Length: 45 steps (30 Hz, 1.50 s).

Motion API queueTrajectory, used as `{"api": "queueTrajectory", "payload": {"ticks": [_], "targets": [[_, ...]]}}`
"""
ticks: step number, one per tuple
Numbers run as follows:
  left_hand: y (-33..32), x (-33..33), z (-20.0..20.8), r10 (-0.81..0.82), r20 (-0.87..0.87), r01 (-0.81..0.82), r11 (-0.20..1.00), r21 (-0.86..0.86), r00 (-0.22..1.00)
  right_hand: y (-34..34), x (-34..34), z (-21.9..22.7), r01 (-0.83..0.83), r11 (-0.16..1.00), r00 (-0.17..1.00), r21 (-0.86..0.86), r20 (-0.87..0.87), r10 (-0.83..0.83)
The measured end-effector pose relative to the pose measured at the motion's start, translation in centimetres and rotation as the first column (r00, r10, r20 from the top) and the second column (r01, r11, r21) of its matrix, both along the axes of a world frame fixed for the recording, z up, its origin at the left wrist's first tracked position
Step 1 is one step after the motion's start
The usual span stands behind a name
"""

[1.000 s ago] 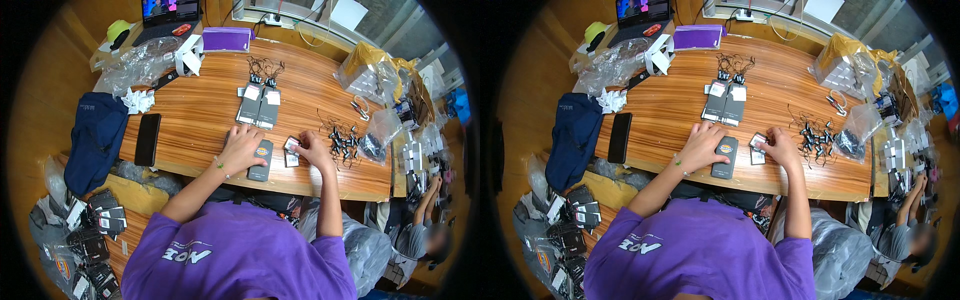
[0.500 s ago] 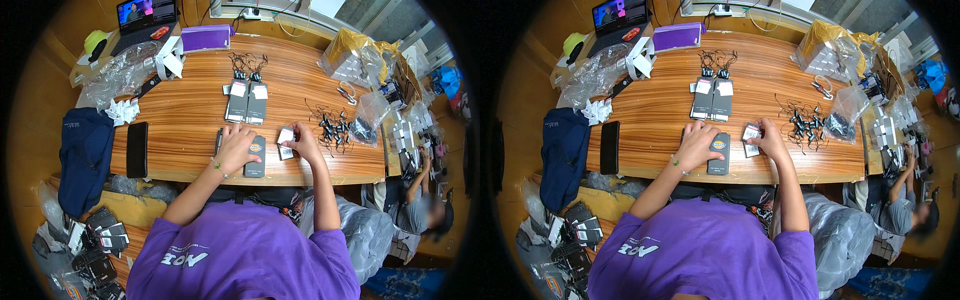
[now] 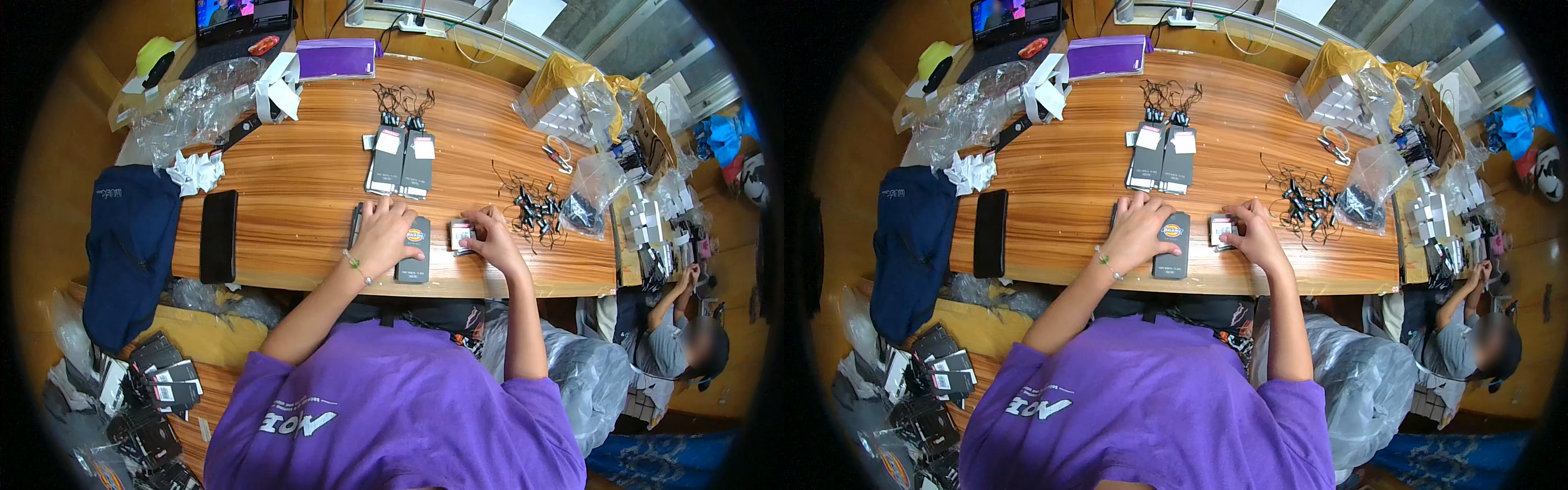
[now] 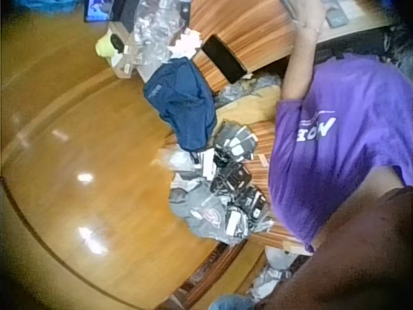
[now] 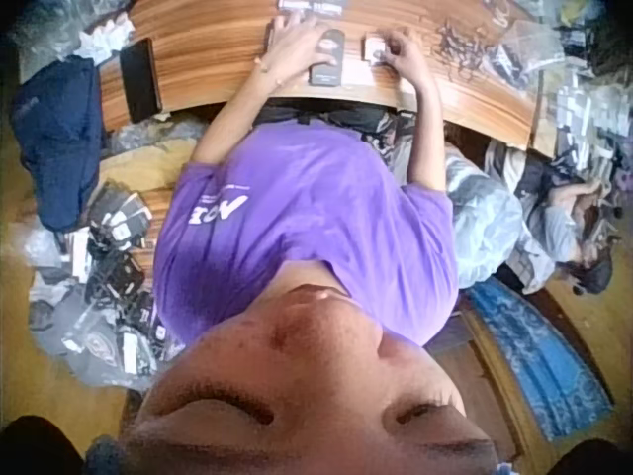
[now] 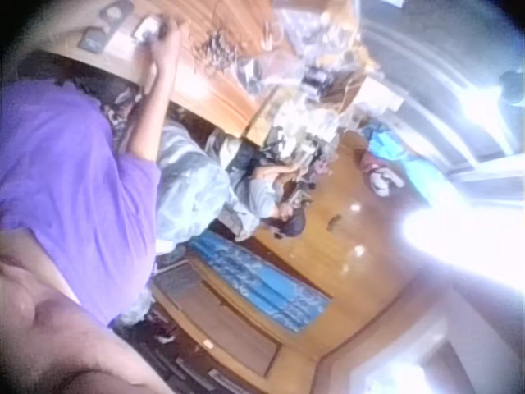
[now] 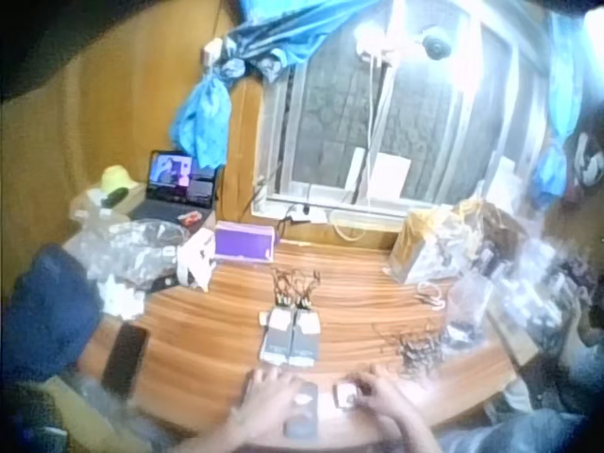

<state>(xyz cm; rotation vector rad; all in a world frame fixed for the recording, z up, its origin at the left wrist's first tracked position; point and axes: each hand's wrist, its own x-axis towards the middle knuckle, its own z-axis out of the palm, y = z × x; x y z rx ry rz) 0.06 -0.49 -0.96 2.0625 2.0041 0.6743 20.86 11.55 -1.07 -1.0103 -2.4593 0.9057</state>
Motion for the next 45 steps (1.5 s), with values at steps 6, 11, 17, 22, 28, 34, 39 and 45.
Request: {"api": "queueTrajectory", "payload": {"ticks": [6, 11, 17, 22, 28, 34, 39, 45], "targets": [[-0.5, -1.0, 0.4, 0.018, 0.046, -0.019, 1.0, 0.005, 0.999, 0.5, 0.3, -0.1, -0.013, 0.985, 1.0, -0.174, -0.026, 0.009], [-0.5, -0.9, 0.3, 0.006, -0.001, -0.006, 0.999, -0.05, 1.0, 0.6, 0.5, -0.8, 0.02, 0.976, 0.99, -0.217, -0.133, -0.05], [-0.5, -0.6, 0.9, -0.003, -0.036, 0.003, 1.0, -0.001, 0.999, -0.1, 0.2, -0.6, -0.01, 0.851, 0.924, -0.525, -0.33, -0.193], [-0.4, -0.6, 0.4, -0.01, -0.027, 0.01, 1.0, -0.012, 1.0, -1.1, 0.1, -0.2, -0.047, 0.836, 0.897, -0.547, -0.392, -0.206], [0.2, -0.6, 1.0, -0.014, -0.016, 0.013, 1.0, -0.028, 1.0, -1.7, 0.1, -0.9, -0.067, 0.838, 0.888, -0.542, -0.416, -0.198], [-0.1, -0.2, 1.7, 0.02, 0.11, -0.021, 1.0, 0.01, 0.994, -3.5, -0.8, -0.3, -0.121, 0.8, 0.891, -0.587, -0.42, -0.174], [-0.8, 0.2, 0.7, 0.218, 0.845, 0.004, 0.968, -0.252, 0.489, -3.4, -1.9, -0.3, -0.132, 0.86, 0.904, -0.494, -0.415, -0.099], [-1.2, 1.9, 1.2, 0.246, 0.927, -0.086, 0.969, -0.231, 0.281, -4.8, -3.3, 0.2, -0.065, 0.912, 0.84, -0.404, -0.516, -0.168]]}}
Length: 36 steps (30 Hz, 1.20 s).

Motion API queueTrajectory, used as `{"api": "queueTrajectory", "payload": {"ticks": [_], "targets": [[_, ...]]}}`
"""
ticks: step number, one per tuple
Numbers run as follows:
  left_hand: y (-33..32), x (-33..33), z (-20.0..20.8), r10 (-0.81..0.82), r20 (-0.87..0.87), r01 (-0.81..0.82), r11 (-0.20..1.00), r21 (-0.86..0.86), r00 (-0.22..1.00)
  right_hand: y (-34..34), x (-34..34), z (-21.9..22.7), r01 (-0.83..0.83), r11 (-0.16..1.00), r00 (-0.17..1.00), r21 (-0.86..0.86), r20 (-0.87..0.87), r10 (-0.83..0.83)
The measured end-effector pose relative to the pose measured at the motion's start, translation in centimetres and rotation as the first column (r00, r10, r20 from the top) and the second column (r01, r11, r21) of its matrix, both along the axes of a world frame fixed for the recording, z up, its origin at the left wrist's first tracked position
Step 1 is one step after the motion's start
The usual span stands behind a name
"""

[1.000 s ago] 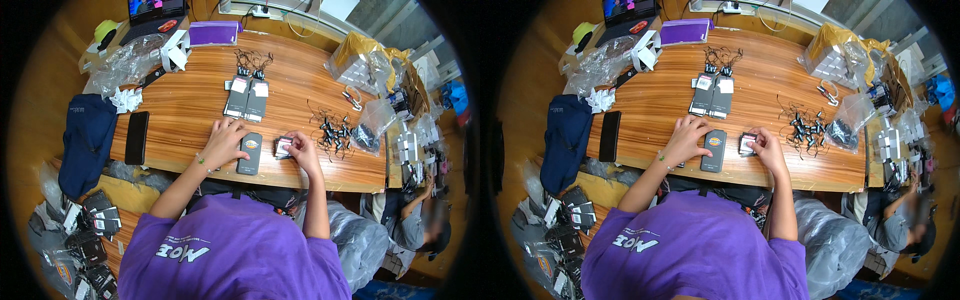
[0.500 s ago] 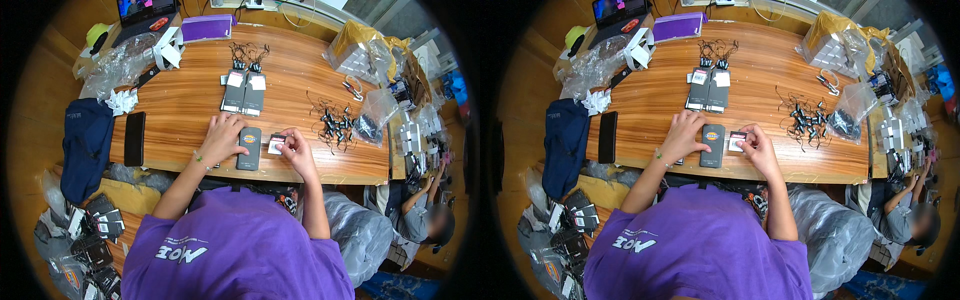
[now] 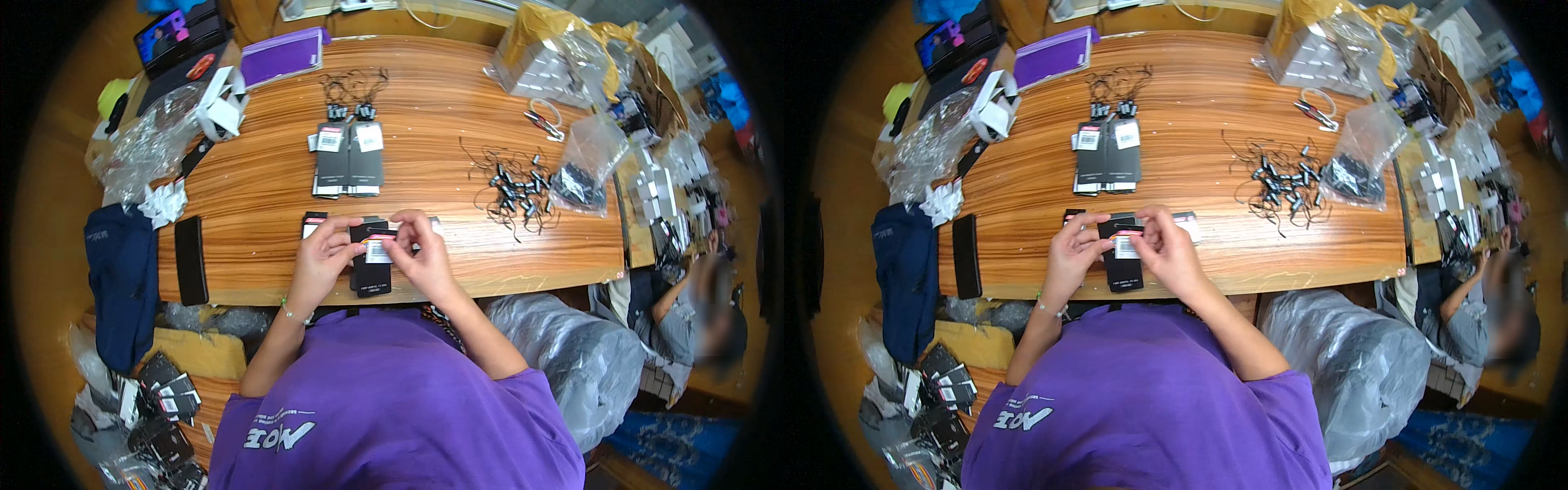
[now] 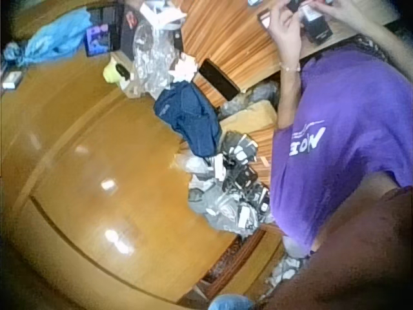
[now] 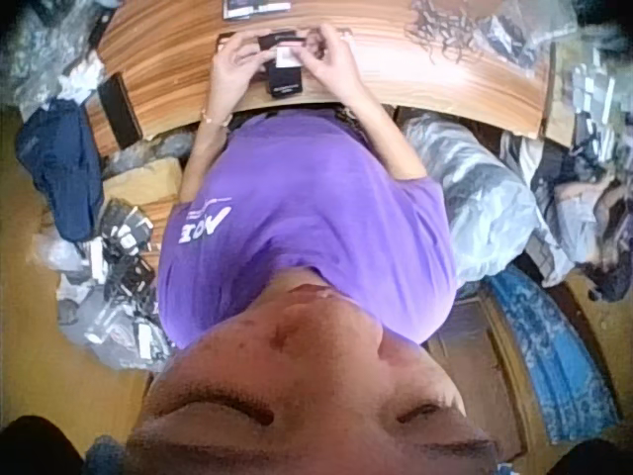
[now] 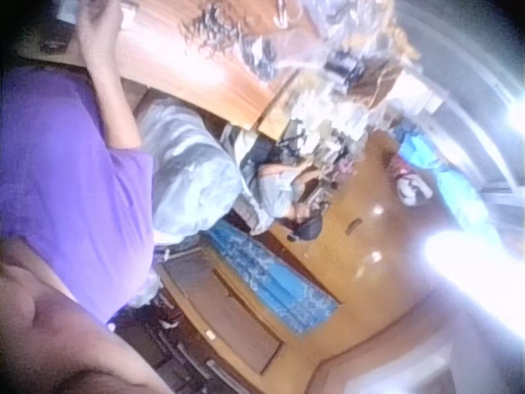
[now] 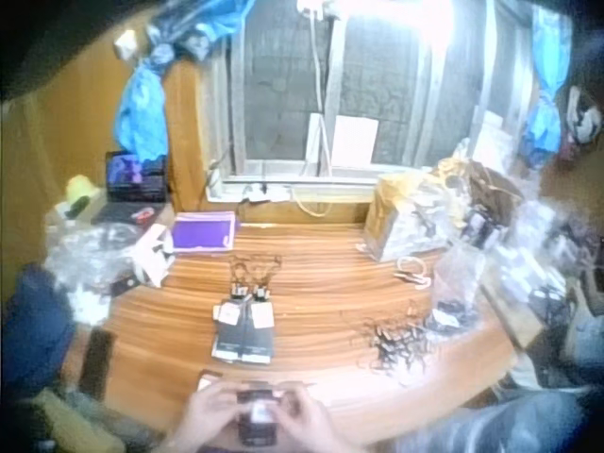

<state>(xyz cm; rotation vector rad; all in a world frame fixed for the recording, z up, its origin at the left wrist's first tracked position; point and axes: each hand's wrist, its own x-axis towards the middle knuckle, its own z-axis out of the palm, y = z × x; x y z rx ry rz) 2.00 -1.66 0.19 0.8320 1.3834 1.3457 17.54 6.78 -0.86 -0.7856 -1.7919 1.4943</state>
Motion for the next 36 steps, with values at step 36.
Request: {"api": "queueTrajectory", "payload": {"ticks": [36], "targets": [[1.4, 0.4, 3.1, -0.172, -0.008, 0.17, 0.966, 0.195, 0.985, 7.0, 9.0, 7.3, 0.296, 0.955, 0.951, 0.015, -0.1, -0.293]]}}
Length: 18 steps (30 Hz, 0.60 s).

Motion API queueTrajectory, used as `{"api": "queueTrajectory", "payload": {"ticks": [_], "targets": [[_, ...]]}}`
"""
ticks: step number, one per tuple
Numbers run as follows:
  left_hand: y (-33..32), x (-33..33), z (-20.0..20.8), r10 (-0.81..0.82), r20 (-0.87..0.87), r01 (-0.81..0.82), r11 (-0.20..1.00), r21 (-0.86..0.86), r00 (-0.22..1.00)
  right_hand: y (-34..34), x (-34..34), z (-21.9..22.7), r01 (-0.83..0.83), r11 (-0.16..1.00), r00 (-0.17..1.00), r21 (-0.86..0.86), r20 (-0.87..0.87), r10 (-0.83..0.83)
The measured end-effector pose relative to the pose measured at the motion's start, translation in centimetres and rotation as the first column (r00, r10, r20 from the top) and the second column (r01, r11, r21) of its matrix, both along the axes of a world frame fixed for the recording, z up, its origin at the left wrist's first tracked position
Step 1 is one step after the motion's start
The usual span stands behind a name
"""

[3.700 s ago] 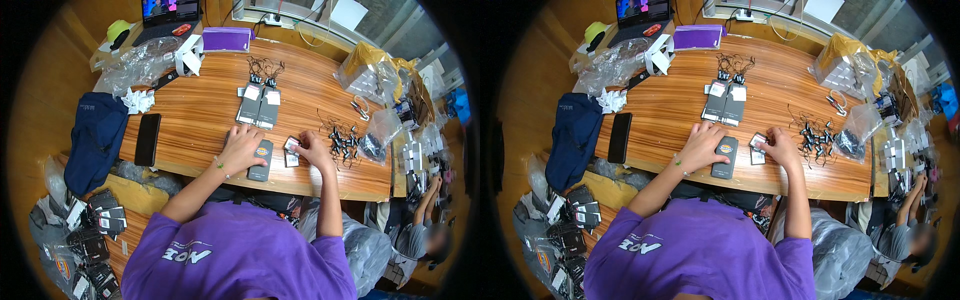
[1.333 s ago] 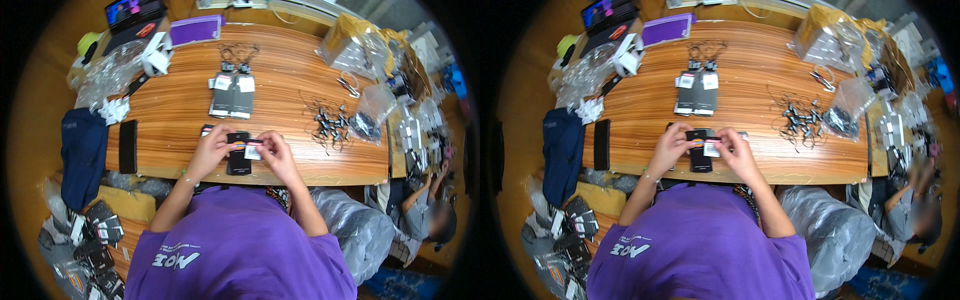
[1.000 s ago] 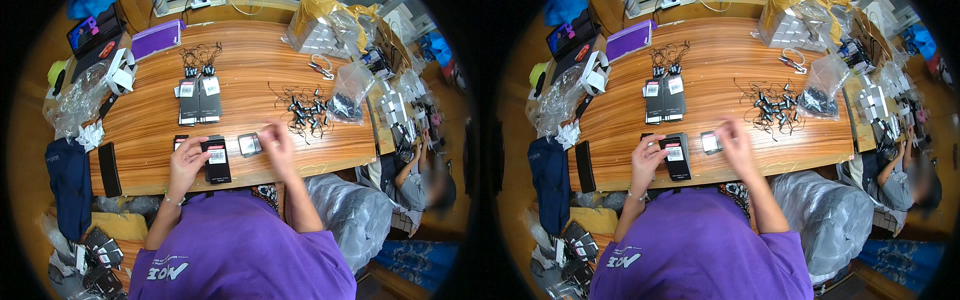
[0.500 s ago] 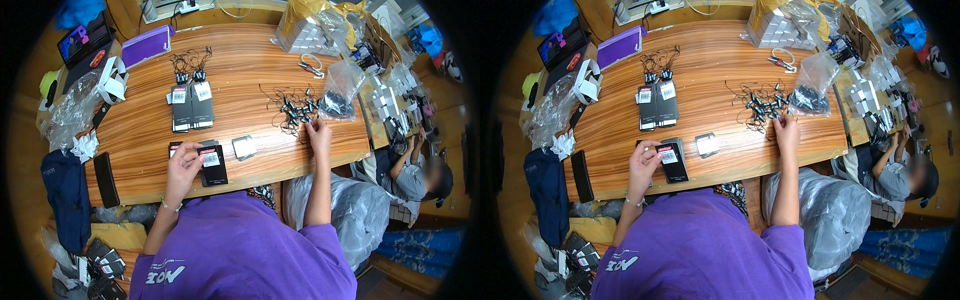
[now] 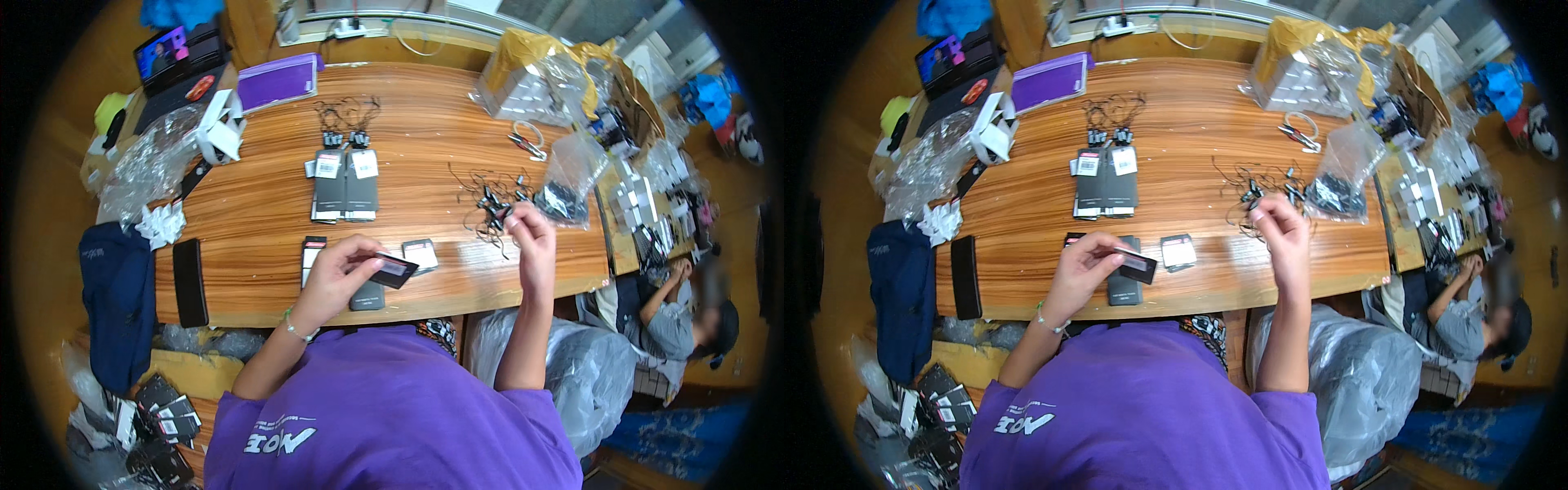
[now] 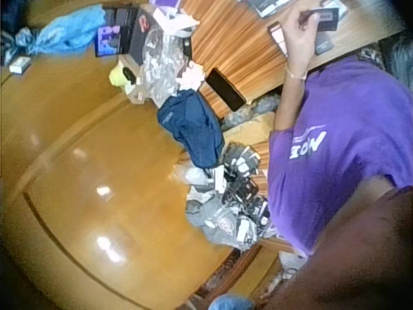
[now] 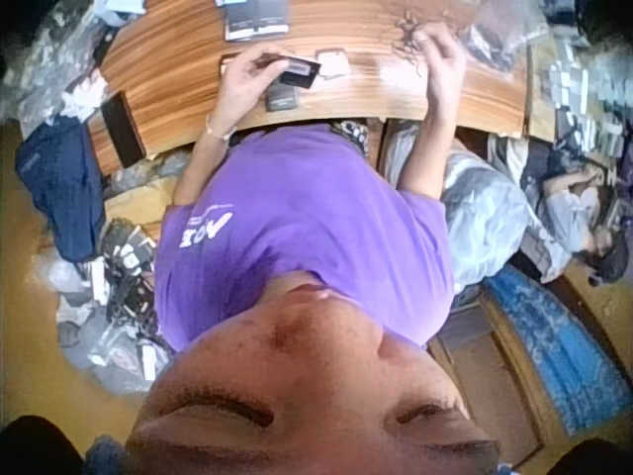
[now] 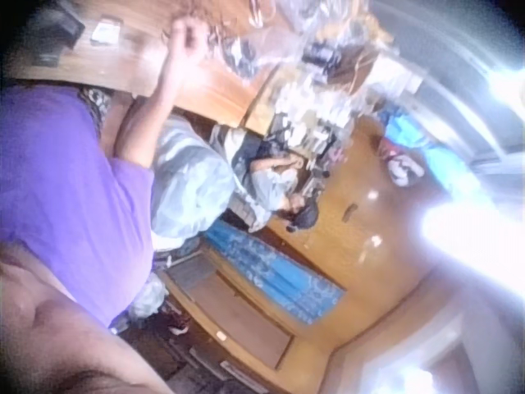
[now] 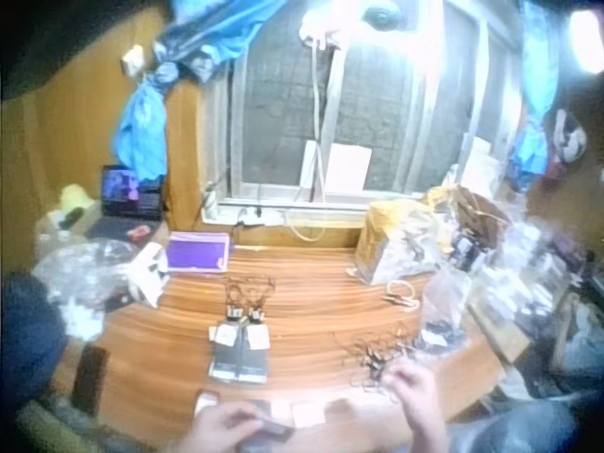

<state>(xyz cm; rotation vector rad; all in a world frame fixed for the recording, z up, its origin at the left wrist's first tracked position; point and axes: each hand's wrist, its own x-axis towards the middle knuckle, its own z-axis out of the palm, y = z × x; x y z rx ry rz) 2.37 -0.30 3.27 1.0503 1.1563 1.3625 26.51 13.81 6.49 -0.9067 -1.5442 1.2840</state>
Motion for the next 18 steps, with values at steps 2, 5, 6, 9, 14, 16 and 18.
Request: {"api": "queueTrajectory", "payload": {"ticks": [2, 5, 6, 9, 14, 16, 18], "targets": [[0.7, 0.1, 1.4, -0.041, -0.026, 0.043, 0.996, 0.073, 0.999, -1.2, -2.1, 0.4, -0.121, 0.99, 0.985, 0.076, 0.133, 0.11], [0.7, -0.4, 2.5, -0.038, -0.075, 0.044, 0.995, 0.086, 0.996, -2.8, -5.6, 1.4, -0.212, 0.931, 0.936, 0.298, 0.336, 0.106], [0.6, -0.5, 2.5, -0.057, -0.06, 0.062, 0.995, 0.074, 0.997, -3.0, -6.2, 1.2, -0.229, 0.94, 0.941, 0.252, 0.304, 0.148], [0.0, -0.9, 2.0, -0.12, -0.014, 0.12, 0.992, 0.034, 0.993, -3.2, -7.9, 0.2, -0.287, 0.955, 0.951, 0.07, 0.139, 0.275], [-0.2, -1.0, 1.8, -0.019, -0.146, 0.046, 0.983, 0.18, 0.989, -4.4, -9.9, -1.2, -0.413, 0.862, 0.905, -0.294, -0.235, 0.354], [-0.1, -0.9, 1.9, 0.046, -0.191, -0.003, 0.976, 0.22, 0.98, -5.0, -10.6, -1.4, -0.406, 0.856, 0.905, -0.322, -0.27, 0.328], [-0.1, -1.2, 2.1, -0.034, -0.229, 0.061, 0.992, 0.109, 0.973, -5.4, -11.1, -1.6, -0.415, 0.844, 0.903, -0.341, -0.27, 0.335]]}}
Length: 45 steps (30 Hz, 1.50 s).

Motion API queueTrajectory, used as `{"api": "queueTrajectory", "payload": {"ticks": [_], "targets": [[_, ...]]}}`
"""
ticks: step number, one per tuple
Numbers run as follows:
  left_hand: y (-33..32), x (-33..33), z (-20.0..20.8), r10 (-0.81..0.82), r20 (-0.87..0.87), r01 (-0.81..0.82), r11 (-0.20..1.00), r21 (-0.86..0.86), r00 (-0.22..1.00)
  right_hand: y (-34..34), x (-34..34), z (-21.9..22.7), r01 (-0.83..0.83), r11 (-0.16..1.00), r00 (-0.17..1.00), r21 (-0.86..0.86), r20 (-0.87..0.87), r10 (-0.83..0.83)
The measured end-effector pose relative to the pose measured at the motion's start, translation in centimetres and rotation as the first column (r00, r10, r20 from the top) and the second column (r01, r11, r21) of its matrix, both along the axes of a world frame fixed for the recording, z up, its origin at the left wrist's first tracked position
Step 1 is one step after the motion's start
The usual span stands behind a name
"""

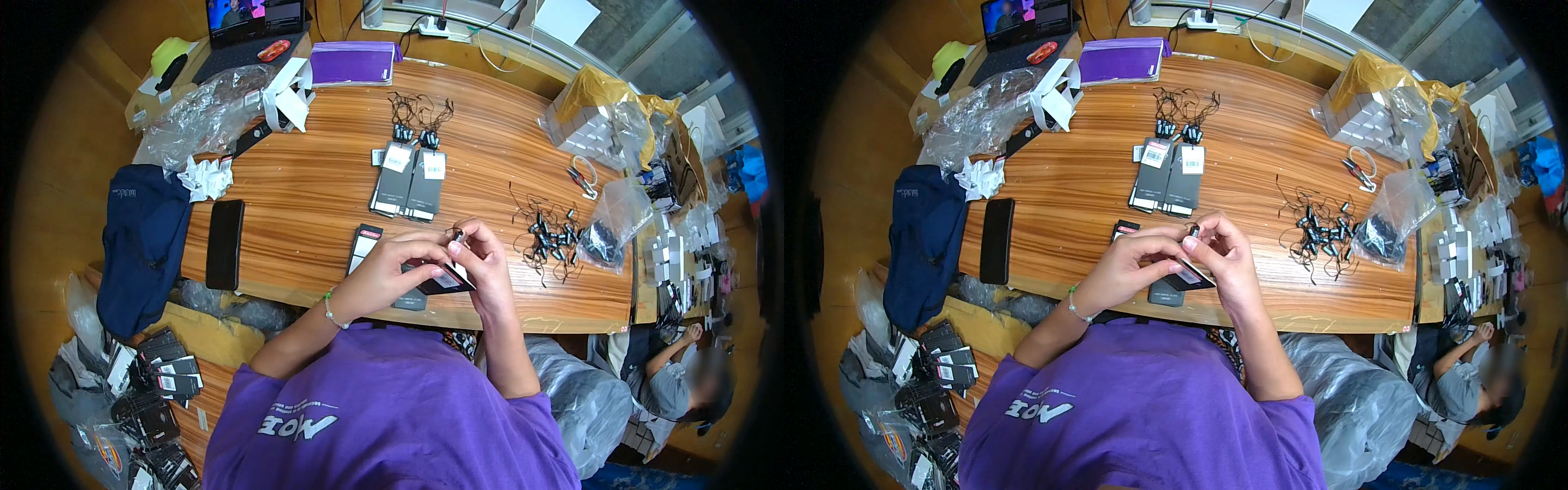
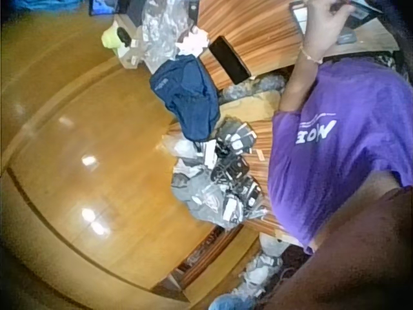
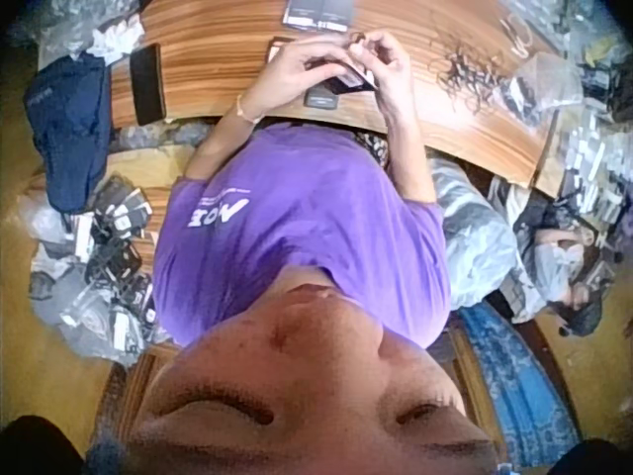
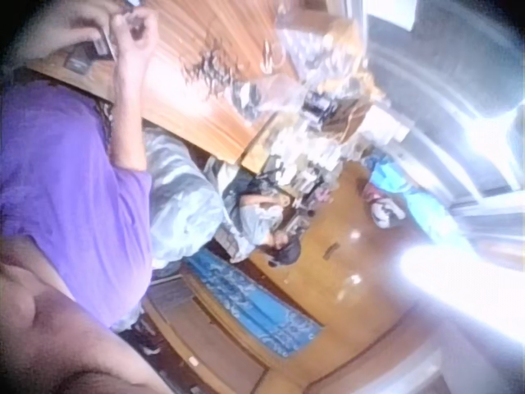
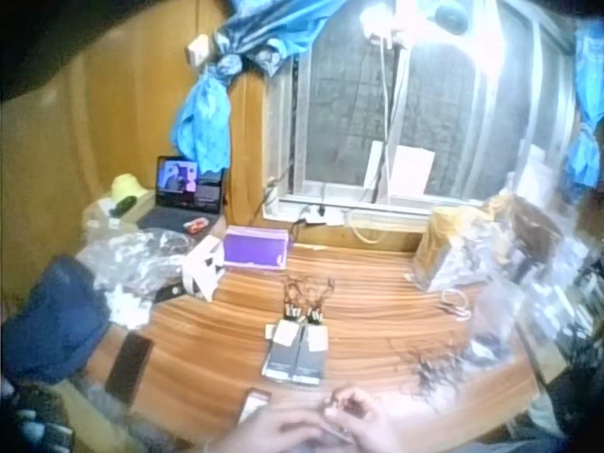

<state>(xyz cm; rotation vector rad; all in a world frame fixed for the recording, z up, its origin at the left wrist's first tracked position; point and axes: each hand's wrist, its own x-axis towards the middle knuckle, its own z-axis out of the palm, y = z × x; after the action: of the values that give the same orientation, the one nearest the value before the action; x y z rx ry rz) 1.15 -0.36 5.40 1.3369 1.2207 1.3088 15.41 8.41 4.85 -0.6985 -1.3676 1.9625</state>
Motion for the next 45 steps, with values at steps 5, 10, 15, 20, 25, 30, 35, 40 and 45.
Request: {"api": "queueTrajectory", "payload": {"ticks": [5, 10, 15, 20, 25, 30, 35, 40, 45], "targets": [[-0.2, 0.0, -0.6, 0.008, -0.04, -0.011, 0.997, -0.072, 0.999, -0.1, -0.2, -0.8, -0.071, 0.973, 0.993, -0.22, -0.106, 0.049], [-0.4, -0.2, -1.1, -0.057, -0.016, 0.055, 0.992, -0.115, 0.998, 1.0, 0.0, -1.2, -0.139, 0.924, 0.965, -0.355, -0.259, 0.045], [-0.7, -0.9, -1.6, -0.018, 0.066, 0.028, 0.987, -0.159, 0.998, 3.2, 0.3, 0.4, -0.034, 0.956, 0.963, -0.292, -0.266, -0.046], [-0.4, -1.4, -2.7, 0.097, 0.211, -0.065, 0.986, -0.15, 0.973, 4.7, -0.1, 2.7, -0.008, 0.952, 0.887, -0.306, -0.442, -0.134], [0.6, -2.5, -1.8, 0.424, 0.03, -0.425, 0.899, 0.107, 0.905, 3.9, -0.1, 2.8, -0.065, 0.998, 0.953, 0.027, -0.296, 0.07], [0.9, -2.8, -1.3, 0.489, 0.089, -0.495, 0.865, 0.076, 0.868, 1.1, -2.0, 2.9, -0.044, 0.802, 0.963, 0.595, 0.239, -0.125], [0.9, -2.9, -1.7, 0.494, 0.097, -0.503, 0.854, 0.132, 0.864, 0.1, -3.2, 2.7, -0.106, 0.675, 0.936, 0.73, 0.302, -0.18], [0.9, -2.6, -1.3, 0.49, 0.134, -0.504, 0.857, 0.106, 0.861, 0.2, -3.6, 2.6, -0.107, 0.582, 0.92, 0.806, 0.302, -0.251], [0.8, -2.5, -1.4, 0.504, 0.096, -0.512, 0.854, 0.095, 0.859, 0.3, -3.8, 2.7, -0.136, 0.499, 0.897, 0.856, 0.321, -0.305]]}}
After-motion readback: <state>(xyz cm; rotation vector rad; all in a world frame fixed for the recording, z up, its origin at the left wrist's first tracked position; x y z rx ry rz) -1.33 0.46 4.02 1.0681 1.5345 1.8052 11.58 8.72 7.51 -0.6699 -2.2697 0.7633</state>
